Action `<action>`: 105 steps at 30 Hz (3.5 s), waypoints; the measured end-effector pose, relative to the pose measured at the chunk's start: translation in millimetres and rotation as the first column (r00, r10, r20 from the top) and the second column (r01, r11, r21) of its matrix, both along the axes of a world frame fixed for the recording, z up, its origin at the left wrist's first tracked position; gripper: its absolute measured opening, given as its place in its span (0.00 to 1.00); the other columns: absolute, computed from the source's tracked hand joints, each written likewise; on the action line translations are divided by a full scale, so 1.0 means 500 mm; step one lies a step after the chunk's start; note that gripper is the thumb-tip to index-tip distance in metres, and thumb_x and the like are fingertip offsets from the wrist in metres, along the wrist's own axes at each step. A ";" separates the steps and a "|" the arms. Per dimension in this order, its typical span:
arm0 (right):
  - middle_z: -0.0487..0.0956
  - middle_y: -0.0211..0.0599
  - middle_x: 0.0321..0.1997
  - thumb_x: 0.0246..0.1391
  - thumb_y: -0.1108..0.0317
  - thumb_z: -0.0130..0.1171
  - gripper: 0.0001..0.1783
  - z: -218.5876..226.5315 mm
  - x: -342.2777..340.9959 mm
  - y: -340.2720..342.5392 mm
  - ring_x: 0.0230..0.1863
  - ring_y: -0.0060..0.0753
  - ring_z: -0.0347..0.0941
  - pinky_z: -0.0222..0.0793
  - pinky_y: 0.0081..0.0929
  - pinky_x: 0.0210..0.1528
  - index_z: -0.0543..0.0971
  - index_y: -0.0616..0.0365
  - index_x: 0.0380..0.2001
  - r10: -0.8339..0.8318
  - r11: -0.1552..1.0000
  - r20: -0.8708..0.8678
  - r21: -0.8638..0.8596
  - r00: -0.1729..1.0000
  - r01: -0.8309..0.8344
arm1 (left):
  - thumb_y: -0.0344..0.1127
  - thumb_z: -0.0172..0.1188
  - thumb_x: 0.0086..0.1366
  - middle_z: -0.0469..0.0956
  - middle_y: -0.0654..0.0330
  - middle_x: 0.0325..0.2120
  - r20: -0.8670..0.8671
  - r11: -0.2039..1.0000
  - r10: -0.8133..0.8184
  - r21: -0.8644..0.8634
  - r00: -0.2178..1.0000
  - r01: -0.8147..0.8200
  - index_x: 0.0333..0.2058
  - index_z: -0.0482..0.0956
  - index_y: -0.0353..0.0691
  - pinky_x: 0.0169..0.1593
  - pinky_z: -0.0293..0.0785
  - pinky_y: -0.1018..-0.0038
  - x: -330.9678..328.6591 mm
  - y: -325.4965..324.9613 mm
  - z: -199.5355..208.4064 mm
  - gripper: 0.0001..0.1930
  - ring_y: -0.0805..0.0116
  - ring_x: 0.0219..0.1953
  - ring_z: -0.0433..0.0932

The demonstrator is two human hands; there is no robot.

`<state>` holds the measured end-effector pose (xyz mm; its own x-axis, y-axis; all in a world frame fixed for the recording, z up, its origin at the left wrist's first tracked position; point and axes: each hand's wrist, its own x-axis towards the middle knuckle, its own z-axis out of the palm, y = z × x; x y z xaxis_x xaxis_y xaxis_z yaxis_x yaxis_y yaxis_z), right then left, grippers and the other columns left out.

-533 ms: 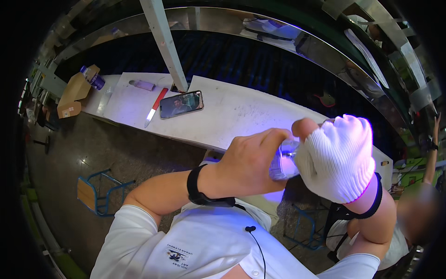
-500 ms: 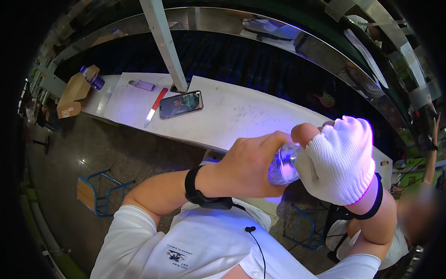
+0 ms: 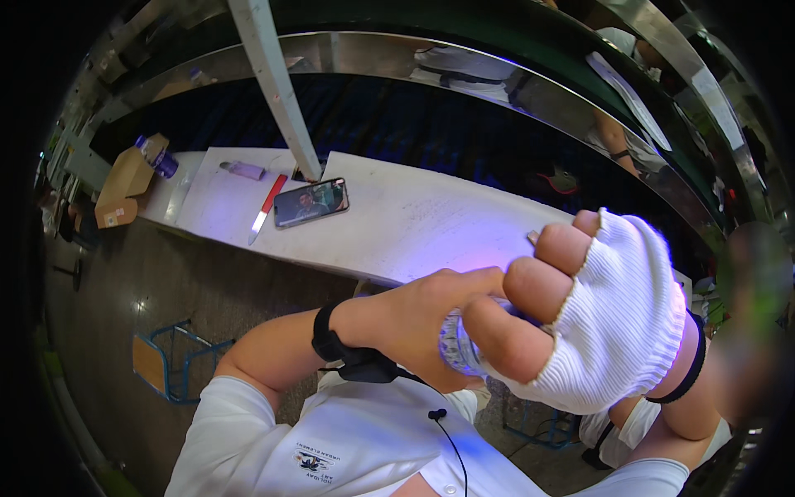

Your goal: The recorder picks up sneakers from a conveyor belt, inspects the soles and uppers for quality control, and places them back.

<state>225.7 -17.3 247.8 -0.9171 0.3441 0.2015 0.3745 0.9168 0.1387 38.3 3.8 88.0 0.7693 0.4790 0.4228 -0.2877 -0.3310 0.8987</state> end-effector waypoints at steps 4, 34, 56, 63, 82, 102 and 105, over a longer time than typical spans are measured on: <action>0.75 0.36 0.39 0.34 0.65 0.78 0.35 -0.022 0.021 -0.010 0.28 0.37 0.71 0.66 0.36 0.26 0.79 0.48 0.52 -0.088 0.990 -0.068 -0.119 0.994 0.079 | 0.33 0.80 0.48 0.85 0.50 0.39 0.031 0.964 0.228 0.136 0.973 -0.230 0.55 0.72 0.43 0.45 0.84 0.60 -0.003 0.001 -0.019 0.36 0.45 0.42 0.87; 0.74 0.38 0.49 0.78 0.46 0.44 0.28 -0.060 0.159 -0.056 0.37 0.20 0.68 0.63 0.22 0.43 0.76 0.65 0.53 -0.445 0.888 -0.714 -0.273 0.540 0.370 | 0.28 0.80 0.53 0.82 0.42 0.42 0.437 0.675 0.350 0.496 0.829 -0.547 0.56 0.72 0.34 0.42 0.86 0.63 -0.119 -0.010 0.190 0.33 0.51 0.40 0.85; 0.72 0.41 0.41 0.76 0.51 0.48 0.20 -0.053 0.155 -0.116 0.35 0.34 0.70 0.66 0.30 0.39 0.76 0.56 0.51 -0.358 0.922 -0.666 -0.141 0.654 0.361 | 0.36 0.83 0.54 0.75 0.60 0.49 0.581 0.107 0.411 0.734 0.702 -0.670 0.67 0.59 0.59 0.54 0.82 0.55 -0.099 -0.058 0.346 0.48 0.57 0.48 0.80; 0.73 0.42 0.43 0.74 0.55 0.55 0.17 -0.056 0.163 -0.120 0.36 0.37 0.73 0.71 0.33 0.40 0.74 0.53 0.56 -0.350 0.929 -0.630 -0.142 0.693 0.341 | 0.34 0.83 0.53 0.75 0.60 0.50 0.594 -0.122 0.227 0.804 0.772 -0.582 0.68 0.59 0.60 0.54 0.82 0.54 -0.103 -0.022 0.370 0.50 0.56 0.48 0.80; 0.73 0.42 0.44 0.65 0.52 0.67 0.26 -0.056 0.177 -0.126 0.38 0.35 0.72 0.71 0.30 0.39 0.73 0.51 0.59 -0.298 0.943 -0.701 -0.112 0.648 0.312 | 0.34 0.84 0.51 0.75 0.60 0.51 0.561 -0.150 0.351 0.824 0.749 -0.547 0.68 0.58 0.58 0.53 0.83 0.55 -0.116 -0.033 0.374 0.52 0.56 0.48 0.81; 0.75 0.41 0.47 0.55 0.49 0.77 0.33 -0.022 0.113 -0.120 0.40 0.35 0.75 0.73 0.29 0.39 0.74 0.46 0.58 -0.252 0.963 -0.607 -0.237 0.754 0.132 | 0.34 0.83 0.46 0.85 0.48 0.39 0.209 0.704 0.342 0.589 0.916 -0.397 0.55 0.73 0.31 0.39 0.84 0.62 -0.117 0.005 0.198 0.39 0.50 0.36 0.87; 0.76 0.40 0.47 0.51 0.55 0.79 0.32 -0.038 0.091 -0.115 0.38 0.36 0.77 0.75 0.30 0.38 0.76 0.46 0.56 -0.261 0.919 -0.551 -0.394 0.793 0.028 | 0.34 0.86 0.48 0.84 0.49 0.42 0.046 0.812 0.270 0.526 0.962 -0.253 0.59 0.71 0.35 0.42 0.84 0.67 -0.096 -0.005 0.122 0.41 0.55 0.40 0.87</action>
<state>271.3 -75.0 228.6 -0.5943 0.6151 0.5181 0.4072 0.7857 -0.4657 -9.9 1.1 149.2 0.6630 0.3780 0.6461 -0.0991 -0.8112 0.5763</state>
